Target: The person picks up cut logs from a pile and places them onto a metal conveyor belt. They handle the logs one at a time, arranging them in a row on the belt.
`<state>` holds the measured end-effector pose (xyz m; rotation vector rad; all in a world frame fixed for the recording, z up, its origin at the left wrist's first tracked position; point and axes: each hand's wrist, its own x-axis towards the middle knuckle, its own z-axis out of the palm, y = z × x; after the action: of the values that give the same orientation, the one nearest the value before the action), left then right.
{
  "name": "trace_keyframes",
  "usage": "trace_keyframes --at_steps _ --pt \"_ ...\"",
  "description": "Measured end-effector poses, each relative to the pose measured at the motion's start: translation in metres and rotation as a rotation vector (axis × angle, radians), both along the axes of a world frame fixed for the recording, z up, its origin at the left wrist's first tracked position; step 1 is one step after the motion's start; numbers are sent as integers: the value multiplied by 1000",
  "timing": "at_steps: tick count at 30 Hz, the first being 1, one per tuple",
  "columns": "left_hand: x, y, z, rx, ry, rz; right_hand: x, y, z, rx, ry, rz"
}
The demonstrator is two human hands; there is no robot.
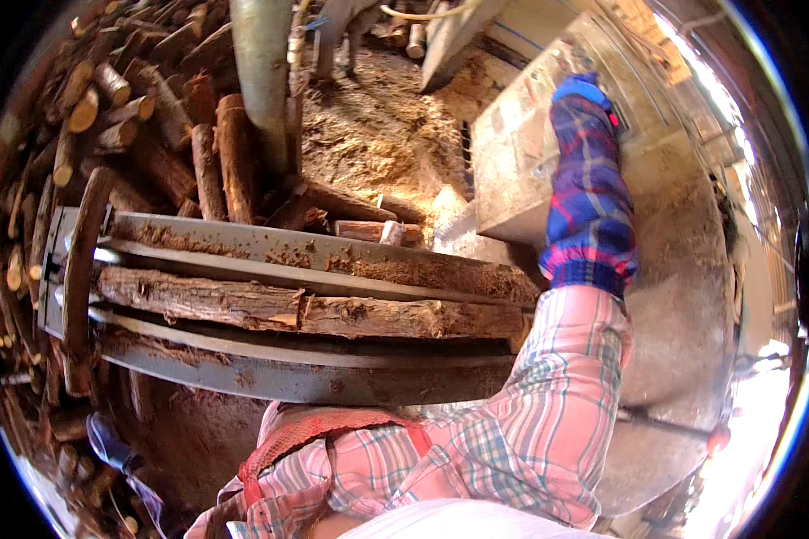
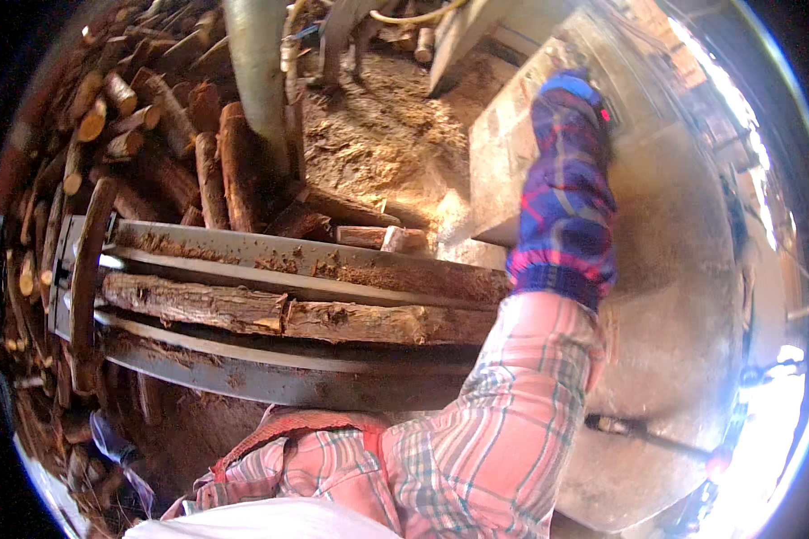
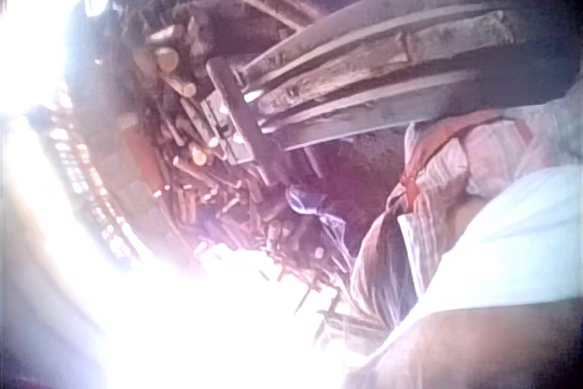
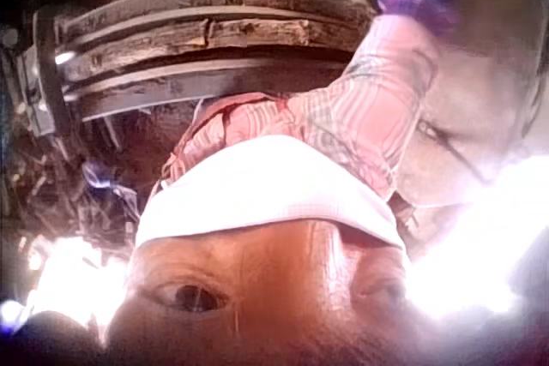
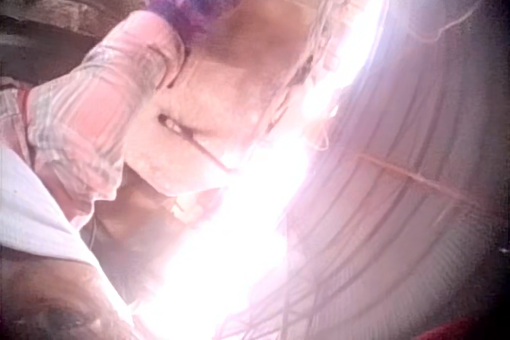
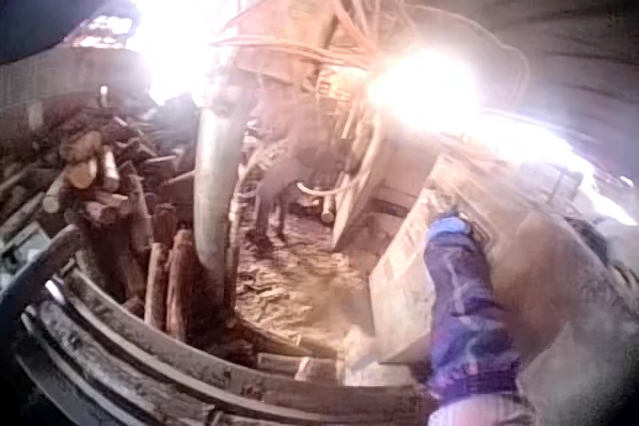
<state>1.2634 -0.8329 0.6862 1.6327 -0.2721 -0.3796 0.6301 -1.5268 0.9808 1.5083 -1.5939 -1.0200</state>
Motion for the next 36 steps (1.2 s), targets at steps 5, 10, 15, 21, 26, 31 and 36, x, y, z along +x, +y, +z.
trace_keyframes --at_steps 5,10,15,21,26,31,36 --pt "-32 24 21 146 -38 101 50 10 -1 -194 -549 251" --pt "23 12 36 402 -370 185 76 -5 -34 -114 -838 415" --pt "147 7 28 917 -1076 13 227 178 -93 449 -1596 716" --pt "238 -30 42 550 -374 -457 369 482 -102 1163 -1689 551" --pt "279 -14 -15 585 -592 -590 468 586 -195 1199 -2045 309" --pt "225 35 -14 -89 278 -693 596 667 -269 1039 -2668 -70" --pt "105 121 -16 -281 348 -736 598 673 -308 1156 -2841 -356"
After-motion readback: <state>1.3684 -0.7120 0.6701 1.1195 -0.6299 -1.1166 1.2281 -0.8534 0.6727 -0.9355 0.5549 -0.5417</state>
